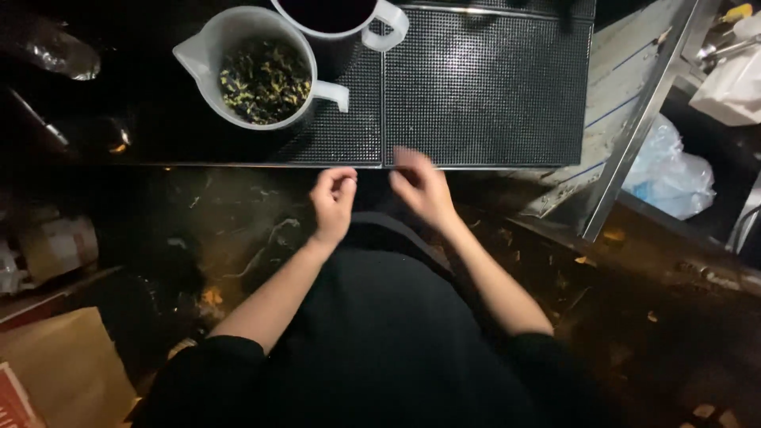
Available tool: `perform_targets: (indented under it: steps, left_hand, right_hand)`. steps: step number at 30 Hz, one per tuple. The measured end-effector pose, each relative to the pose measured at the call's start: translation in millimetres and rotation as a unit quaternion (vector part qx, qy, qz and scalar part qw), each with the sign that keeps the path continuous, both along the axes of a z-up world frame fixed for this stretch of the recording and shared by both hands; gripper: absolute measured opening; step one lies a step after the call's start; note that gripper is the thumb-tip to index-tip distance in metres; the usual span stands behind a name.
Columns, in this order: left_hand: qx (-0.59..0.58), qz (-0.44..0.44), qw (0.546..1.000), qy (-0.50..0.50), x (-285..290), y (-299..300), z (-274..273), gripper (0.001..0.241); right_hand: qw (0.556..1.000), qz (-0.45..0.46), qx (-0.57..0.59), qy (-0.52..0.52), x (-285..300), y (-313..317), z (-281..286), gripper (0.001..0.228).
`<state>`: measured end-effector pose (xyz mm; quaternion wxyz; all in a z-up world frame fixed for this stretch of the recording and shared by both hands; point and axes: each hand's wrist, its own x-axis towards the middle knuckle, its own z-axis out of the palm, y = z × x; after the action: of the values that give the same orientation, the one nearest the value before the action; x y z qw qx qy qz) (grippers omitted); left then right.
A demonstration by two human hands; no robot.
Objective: Clean the bar counter by lifting mats and wiping the surface, then organize pitchers and bowls
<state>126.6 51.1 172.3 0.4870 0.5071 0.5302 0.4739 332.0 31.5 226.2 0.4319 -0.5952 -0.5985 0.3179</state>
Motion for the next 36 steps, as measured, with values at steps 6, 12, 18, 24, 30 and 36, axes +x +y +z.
perform_targets:
  steps: [6,12,18,24,30,36]
  left_hand:
    - [-0.017,0.032,0.998,0.042,-51.1,-7.0,-39.9,0.014]
    - [-0.031,0.049,0.995,0.076,-80.5,-30.3,-46.4,0.009]
    - [-0.119,0.013,0.992,0.049,-104.7,-37.1,-59.0,0.010]
    - [-0.096,-0.024,0.993,0.066,-83.9,-22.5,-60.2,0.012]
    - [-0.101,-0.076,0.989,0.073,-29.7,1.1,-44.9,0.024]
    - [-0.107,-0.076,0.986,0.099,30.5,20.6,-16.4,0.024]
  right_hand:
    - [0.976,0.113,-0.051,0.177,-56.6,147.7,-8.6,0.035]
    - [0.991,0.021,-0.006,0.132,-72.0,123.4,-115.0,0.033]
    - [0.972,-0.097,-0.095,0.191,20.4,-2.4,-104.2,0.043]
    - [0.940,-0.253,-0.135,0.182,139.1,-120.1,-46.9,0.037]
    - [0.819,-0.380,0.141,0.407,192.5,-97.9,-38.5,0.017]
    - [0.786,-0.426,0.193,0.405,282.3,-27.7,-97.3,0.015]
